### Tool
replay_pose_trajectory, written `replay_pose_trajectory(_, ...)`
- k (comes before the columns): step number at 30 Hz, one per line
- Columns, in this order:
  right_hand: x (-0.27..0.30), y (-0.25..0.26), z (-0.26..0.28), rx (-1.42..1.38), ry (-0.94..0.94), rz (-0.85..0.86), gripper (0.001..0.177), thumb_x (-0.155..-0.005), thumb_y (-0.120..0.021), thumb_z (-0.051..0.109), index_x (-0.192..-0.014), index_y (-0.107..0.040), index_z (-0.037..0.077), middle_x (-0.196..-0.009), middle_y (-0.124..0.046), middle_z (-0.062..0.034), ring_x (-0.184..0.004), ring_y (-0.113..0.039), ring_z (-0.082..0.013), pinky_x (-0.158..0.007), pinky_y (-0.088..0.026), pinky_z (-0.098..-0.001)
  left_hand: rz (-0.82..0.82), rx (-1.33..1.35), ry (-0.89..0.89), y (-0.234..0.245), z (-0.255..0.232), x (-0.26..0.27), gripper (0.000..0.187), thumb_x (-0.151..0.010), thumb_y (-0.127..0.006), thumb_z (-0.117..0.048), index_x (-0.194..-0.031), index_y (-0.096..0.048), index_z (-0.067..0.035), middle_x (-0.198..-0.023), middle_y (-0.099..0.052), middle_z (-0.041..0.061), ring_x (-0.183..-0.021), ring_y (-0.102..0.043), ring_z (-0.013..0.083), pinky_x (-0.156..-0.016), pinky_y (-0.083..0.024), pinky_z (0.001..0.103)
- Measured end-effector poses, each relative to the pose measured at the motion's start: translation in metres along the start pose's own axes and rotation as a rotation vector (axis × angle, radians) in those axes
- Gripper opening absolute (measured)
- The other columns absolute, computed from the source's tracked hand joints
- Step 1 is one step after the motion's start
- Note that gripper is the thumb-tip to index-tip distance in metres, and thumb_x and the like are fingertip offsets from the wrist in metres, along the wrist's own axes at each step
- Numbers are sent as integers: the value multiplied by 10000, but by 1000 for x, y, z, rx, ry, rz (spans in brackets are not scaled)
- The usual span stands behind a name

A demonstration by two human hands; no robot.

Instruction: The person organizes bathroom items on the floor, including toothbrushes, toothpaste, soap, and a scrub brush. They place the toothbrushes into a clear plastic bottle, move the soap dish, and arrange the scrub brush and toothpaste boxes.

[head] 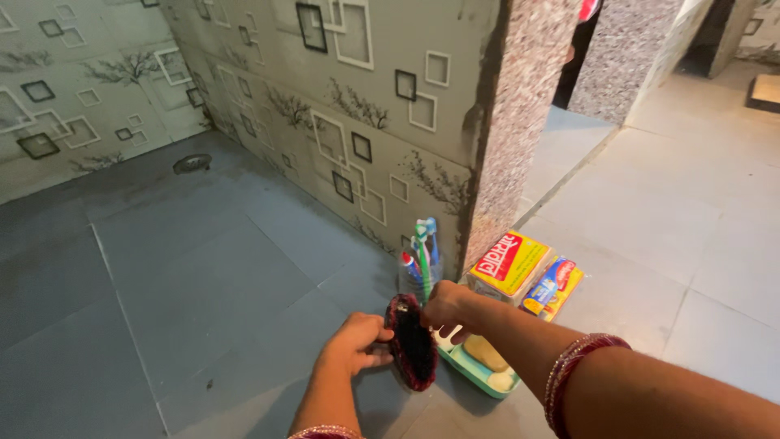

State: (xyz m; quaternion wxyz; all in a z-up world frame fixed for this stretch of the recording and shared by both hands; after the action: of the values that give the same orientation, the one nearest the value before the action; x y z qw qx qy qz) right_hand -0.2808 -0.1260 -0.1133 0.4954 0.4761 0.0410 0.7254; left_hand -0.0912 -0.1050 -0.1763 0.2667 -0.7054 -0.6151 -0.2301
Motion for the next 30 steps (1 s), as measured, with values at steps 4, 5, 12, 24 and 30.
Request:
replay_pose_trajectory(4,8,21,-19,-57,-62,19,264,-863,-791,194,-1084,-714,72,-990,-686,-78,-797,-696,-223,-664,-604,-390,121,-64,-16,-27,-19,11,188,-932,-609,-44,-1110,-670,-46,-1050,-693,85,-870,-671,224,-812,-634,417)
replay_pose_trajectory(5,7,19,-24,-89,-77,80,245,-869,-784,204,-1061,-705,75,-976,-681,-75,-778,-671,-211,-650,-584,-369,161,-87,-25,-36,-24,12,189,-928,-619,-48,-1107,-680,-35,-1060,-702,79,-877,-674,219,-812,-638,404)
replay_pose_trajectory(12,7,47,-60,-226,-153,144,226,-903,-770,242,-1053,-688,95,-993,-677,-103,-782,-669,-198,-643,-547,-332,177,-143,-41,-70,-38,-1,273,-932,-647,-82,-1200,-695,-65,-988,-701,26,-825,-640,199,-748,-635,384)
replay_pose_trajectory(24,49,51,-80,-521,-213,-164,261,-919,-734,280,-1113,-701,109,-1092,-689,-106,-953,-686,-273,-790,-574,-428,-144,-42,-250,-100,-37,4,205,-816,-758,-86,-1020,-785,-85,-895,-762,53,-721,-696,188,-667,-604,389)
replay_pose_trajectory(30,45,61,-119,-646,-260,-282,320,-920,-746,269,-1117,-709,20,-1049,-701,-156,-900,-694,-315,-723,-603,-432,-362,-399,-428,-119,-67,36,194,-701,-868,-229,-883,-847,-162,-934,-811,110,-893,-781,260,-856,-606,384)
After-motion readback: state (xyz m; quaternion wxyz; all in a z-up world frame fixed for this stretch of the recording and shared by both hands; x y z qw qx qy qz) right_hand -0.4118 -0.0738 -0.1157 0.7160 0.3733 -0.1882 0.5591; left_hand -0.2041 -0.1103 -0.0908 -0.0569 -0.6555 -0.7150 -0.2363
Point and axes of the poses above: each hand's wrist, its own x-axis away from the middle knuckle, its own y-axis out of the back of the hand, z = x × y, the point moved 8 cm from there along -x, towards the middle knuckle
